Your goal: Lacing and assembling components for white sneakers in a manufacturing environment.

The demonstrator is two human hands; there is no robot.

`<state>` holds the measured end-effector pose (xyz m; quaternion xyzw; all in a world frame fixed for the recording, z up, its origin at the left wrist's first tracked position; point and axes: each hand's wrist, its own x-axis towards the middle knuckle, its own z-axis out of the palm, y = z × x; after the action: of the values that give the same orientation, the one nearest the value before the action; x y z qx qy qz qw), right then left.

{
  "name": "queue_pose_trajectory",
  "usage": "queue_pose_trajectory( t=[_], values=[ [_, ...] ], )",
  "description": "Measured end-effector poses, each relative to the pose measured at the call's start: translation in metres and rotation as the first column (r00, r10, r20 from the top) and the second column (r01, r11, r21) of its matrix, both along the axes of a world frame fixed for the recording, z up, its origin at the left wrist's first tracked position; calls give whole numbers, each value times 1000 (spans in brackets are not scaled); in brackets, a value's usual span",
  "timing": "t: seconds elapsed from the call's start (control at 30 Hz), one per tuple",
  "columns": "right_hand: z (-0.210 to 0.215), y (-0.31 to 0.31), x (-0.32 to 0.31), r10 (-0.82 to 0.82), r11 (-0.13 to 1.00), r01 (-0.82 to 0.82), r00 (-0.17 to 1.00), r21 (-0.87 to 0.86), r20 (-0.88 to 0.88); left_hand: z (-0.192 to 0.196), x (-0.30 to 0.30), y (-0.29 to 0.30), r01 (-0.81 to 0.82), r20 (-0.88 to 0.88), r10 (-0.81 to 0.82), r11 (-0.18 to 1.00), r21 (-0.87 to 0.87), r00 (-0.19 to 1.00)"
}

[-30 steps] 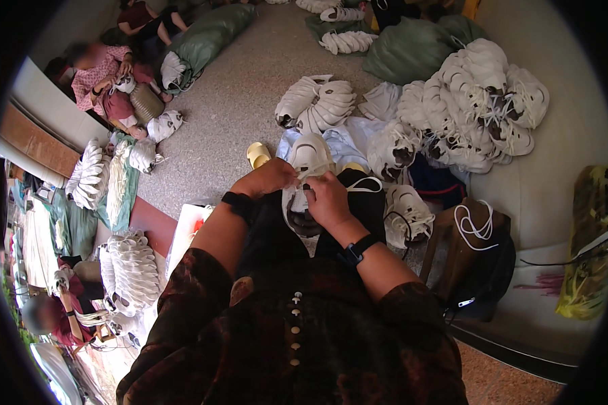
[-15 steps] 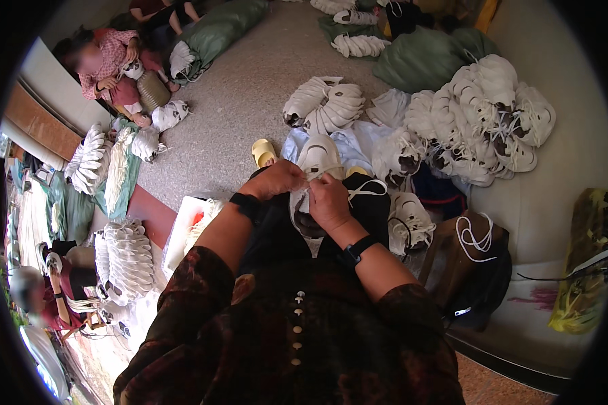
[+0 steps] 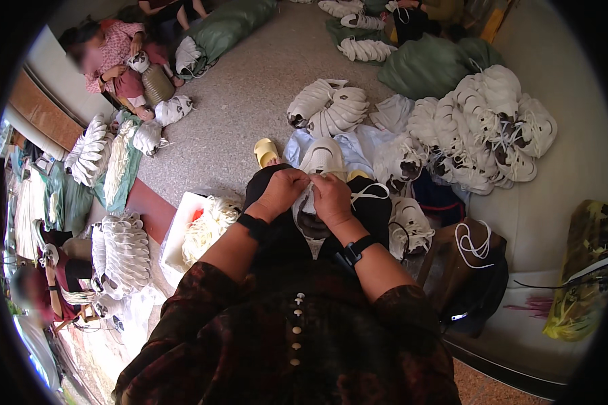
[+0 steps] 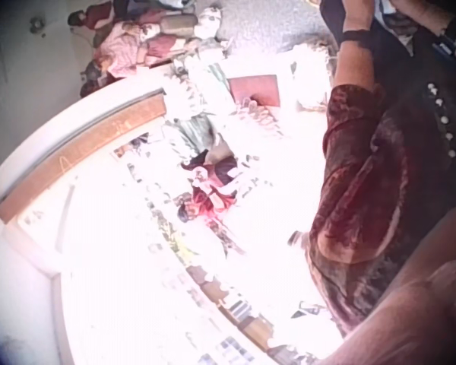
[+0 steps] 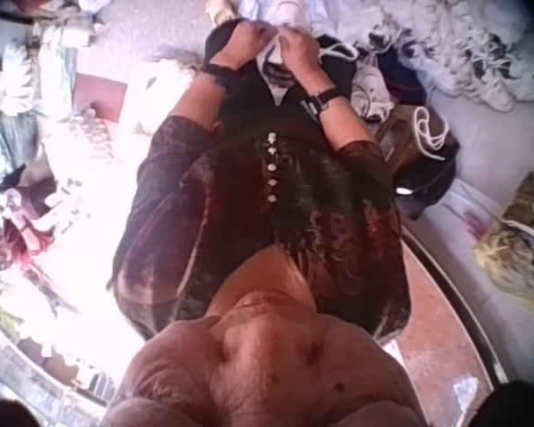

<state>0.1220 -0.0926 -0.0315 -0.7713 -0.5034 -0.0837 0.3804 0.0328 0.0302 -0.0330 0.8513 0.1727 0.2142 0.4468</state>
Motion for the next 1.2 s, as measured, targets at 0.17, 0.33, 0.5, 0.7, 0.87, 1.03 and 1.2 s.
queue_pose_trajectory(
  t=[0.17,0.33,0.5,0.7,0.87,1.03,1.2],
  values=[
    [-3,-2,4,-11,1000,8,995,-24,-101,26,-17,-12,130,5,-131,986,109,991],
    [-1,4,10,-17,996,-2,975,-84,-224,23,-10,-20,84,-108,-36,868,490,994],
    [6,9,26,-5,985,-66,913,-160,-409,30,-10,-27,72,0,-85,847,526,996],
    [-9,17,46,29,970,-160,828,-185,-561,25,-4,-27,101,-63,-79,781,616,995],
    [1,21,48,27,967,-182,769,-178,-639,25,-1,-32,93,-83,-49,723,684,995],
    [12,21,52,-18,928,-247,720,-280,-694,38,5,-38,201,-225,-36,605,771,974],
    [-1,14,52,59,966,-233,623,-114,-780,36,9,-24,265,-202,-172,601,754,964]
  ],
)
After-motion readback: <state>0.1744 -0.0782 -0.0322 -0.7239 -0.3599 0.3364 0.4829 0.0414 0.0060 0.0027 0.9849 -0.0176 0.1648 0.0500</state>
